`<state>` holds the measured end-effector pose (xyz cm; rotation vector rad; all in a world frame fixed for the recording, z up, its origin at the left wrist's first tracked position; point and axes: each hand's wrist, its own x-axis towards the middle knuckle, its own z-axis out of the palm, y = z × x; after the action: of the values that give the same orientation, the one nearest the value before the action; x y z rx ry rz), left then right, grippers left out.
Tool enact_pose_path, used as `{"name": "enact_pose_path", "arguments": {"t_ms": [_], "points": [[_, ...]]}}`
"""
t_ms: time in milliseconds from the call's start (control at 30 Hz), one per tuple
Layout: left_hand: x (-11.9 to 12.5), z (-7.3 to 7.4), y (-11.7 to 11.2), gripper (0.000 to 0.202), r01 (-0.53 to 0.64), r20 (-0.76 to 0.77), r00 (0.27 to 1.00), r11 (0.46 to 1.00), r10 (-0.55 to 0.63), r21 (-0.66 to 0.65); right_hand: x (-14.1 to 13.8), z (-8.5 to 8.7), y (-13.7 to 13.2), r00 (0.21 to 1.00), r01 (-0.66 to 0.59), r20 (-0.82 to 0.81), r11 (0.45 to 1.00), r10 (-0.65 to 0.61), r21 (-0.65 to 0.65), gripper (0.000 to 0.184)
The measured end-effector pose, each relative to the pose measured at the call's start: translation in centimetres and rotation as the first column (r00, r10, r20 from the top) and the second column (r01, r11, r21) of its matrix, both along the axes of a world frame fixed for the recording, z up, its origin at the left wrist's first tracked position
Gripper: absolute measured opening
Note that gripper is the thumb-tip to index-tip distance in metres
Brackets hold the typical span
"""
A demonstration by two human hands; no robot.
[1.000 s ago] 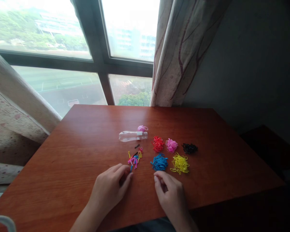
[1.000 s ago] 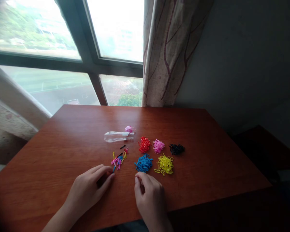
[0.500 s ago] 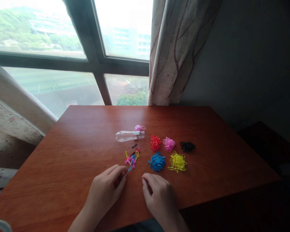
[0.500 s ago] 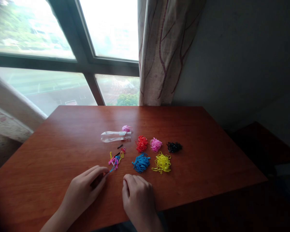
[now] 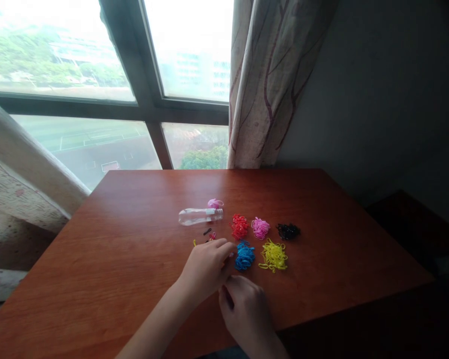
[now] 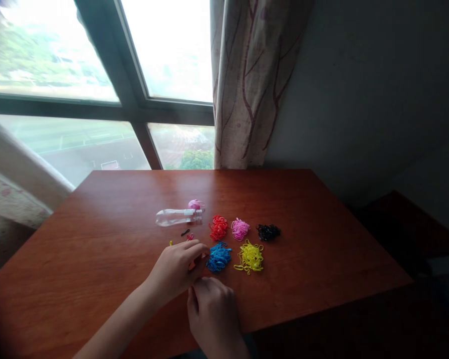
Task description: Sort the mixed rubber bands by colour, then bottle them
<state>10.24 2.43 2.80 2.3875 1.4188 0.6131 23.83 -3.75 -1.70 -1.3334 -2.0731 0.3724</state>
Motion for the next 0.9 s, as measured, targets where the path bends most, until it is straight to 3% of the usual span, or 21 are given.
{"name": "enact_pose_path", "arguments": {"t_ms": [200, 400, 667, 900], "points": [[1.5, -0.1, 1.0, 0.014, 0.029, 0.016, 0.999, 0.999, -0.028, -0.03, 0.0, -0.3, -0.1, 1.0, 0.016, 0.026, 0.999, -0.017, 0.027, 0.02], [0.7, 0.0, 0.6, 0.015, 0.016, 0.051, 0.999, 0.999, -0.014, -0.043, 0.0, -0.3, 0.0, 1.0, -0.001, 0.02, 1.0, 0.001, 0.01, 0.021], [-3.0, 0.1, -1.4, 0.017, -0.105, 0.145, 0.983, 0.993, 0.112, -0.055, 0.0, 0.2, 0.0, 0.999, -0.031, 0.009, 0.997, 0.032, -0.077, 0.021], [-6.7, -1.7, -3.3, 0.016, -0.201, 0.153, 0.966, 0.978, 0.208, -0.061, -0.2, 0.5, 0.1, 1.0, 0.001, 0.027, 0.999, 0.0, -0.053, 0.02]]}}
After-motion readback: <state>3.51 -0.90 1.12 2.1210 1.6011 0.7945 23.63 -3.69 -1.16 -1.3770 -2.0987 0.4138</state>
